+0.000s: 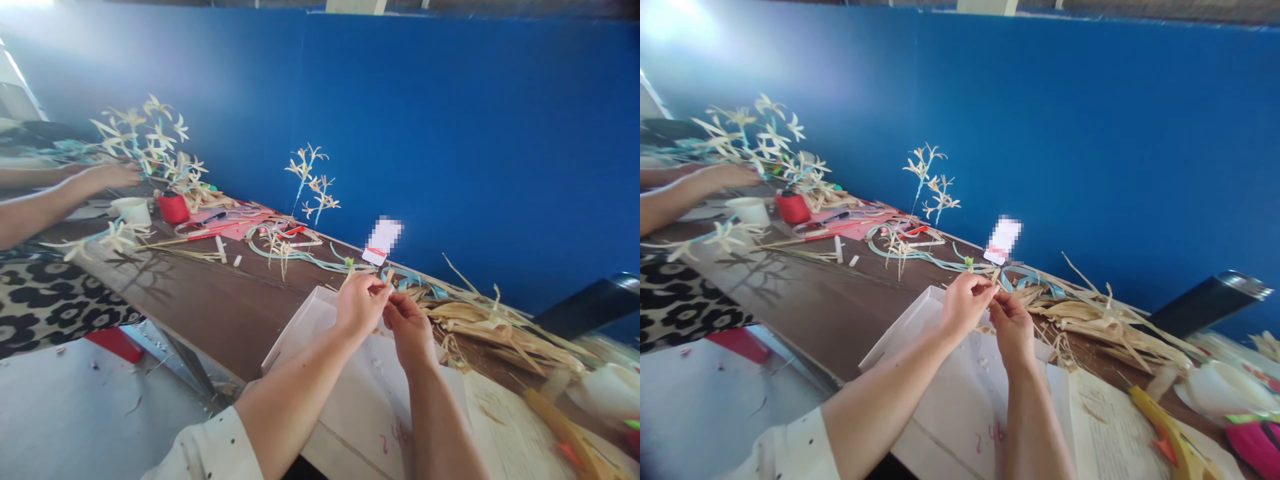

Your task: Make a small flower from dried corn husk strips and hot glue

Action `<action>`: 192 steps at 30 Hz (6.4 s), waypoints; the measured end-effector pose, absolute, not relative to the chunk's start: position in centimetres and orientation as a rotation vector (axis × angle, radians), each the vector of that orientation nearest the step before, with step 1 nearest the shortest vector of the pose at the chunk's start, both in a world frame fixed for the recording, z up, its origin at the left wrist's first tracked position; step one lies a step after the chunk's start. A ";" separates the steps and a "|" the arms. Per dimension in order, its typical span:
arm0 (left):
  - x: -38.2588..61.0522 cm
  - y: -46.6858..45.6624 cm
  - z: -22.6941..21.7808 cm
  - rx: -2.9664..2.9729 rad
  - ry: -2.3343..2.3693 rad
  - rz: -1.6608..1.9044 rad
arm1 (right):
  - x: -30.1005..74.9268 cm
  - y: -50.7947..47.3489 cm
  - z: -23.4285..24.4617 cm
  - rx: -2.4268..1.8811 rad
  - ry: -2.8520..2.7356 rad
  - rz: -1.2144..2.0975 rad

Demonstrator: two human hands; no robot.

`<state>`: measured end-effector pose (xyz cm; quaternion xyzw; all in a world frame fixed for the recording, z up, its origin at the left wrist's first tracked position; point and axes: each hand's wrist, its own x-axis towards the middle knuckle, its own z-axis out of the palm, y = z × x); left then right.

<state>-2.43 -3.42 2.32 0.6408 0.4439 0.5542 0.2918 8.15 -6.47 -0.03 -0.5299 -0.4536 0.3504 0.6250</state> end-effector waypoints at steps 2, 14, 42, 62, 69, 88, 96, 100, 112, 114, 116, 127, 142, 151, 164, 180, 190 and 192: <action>-2.4 -3.5 2.2 1.718 1.196 1.501 | 8.1 -6.4 -0.1 -1.225 -1.039 0.794; -2.2 -3.5 1.9 1.835 1.226 1.586 | 7.7 -6.3 -0.3 -1.277 -1.022 0.769; -3.9 -0.6 2.5 0.989 1.128 1.530 | 8.3 -6.1 0.1 -1.101 -0.866 0.854; -3.9 -2.3 3.4 1.671 0.898 1.207 | 8.4 -6.4 0.2 -1.177 -0.999 0.883; -3.8 -2.3 3.3 1.767 0.903 1.246 | 8.4 -6.4 0.2 -1.168 -1.002 0.865; -3.8 -2.1 3.0 1.795 0.913 1.252 | 8.5 -6.6 0.4 -1.285 -1.027 0.754; -3.7 -2.4 3.2 1.742 0.893 1.208 | 8.1 -6.8 1.1 -1.204 -1.007 0.786; -3.9 -2.0 3.2 1.563 0.902 1.243 | 8.8 -6.8 1.3 -1.227 -1.011 0.777; -3.7 -0.8 2.1 1.382 1.105 1.323 | 11.1 -8.2 2.9 -1.805 -1.375 0.436; -3.7 -0.7 2.0 1.365 1.103 1.311 | 11.2 -8.1 2.5 -1.892 -1.569 0.353; -3.7 -0.7 2.0 1.351 1.104 1.303 | 11.1 -8.0 2.1 -1.930 -1.697 0.300; -3.5 -0.5 1.8 1.362 1.070 1.299 | 7.7 -8.1 2.2 -2.275 -1.976 0.211; -3.7 -0.6 2.1 1.317 1.058 1.280 | 8.9 -7.8 1.8 -1.912 -1.772 0.322; -3.4 -1.0 1.8 1.228 0.995 1.210 | 10.9 -8.5 3.4 -1.084 -0.775 1.062; -3.4 -2.3 3.0 1.148 0.775 0.915 | 11.0 -8.2 3.3 -0.957 -0.570 1.158; -3.3 -2.5 2.6 0.938 0.464 0.878 | 11.1 -7.8 2.7 -0.940 -0.587 1.242; -3.3 -2.1 2.4 1.014 0.556 0.931 | 10.6 -7.8 2.6 -1.193 -0.665 0.950; -3.2 -2.0 2.3 1.052 0.581 0.946 | 10.7 -7.7 2.3 -1.226 -0.672 0.923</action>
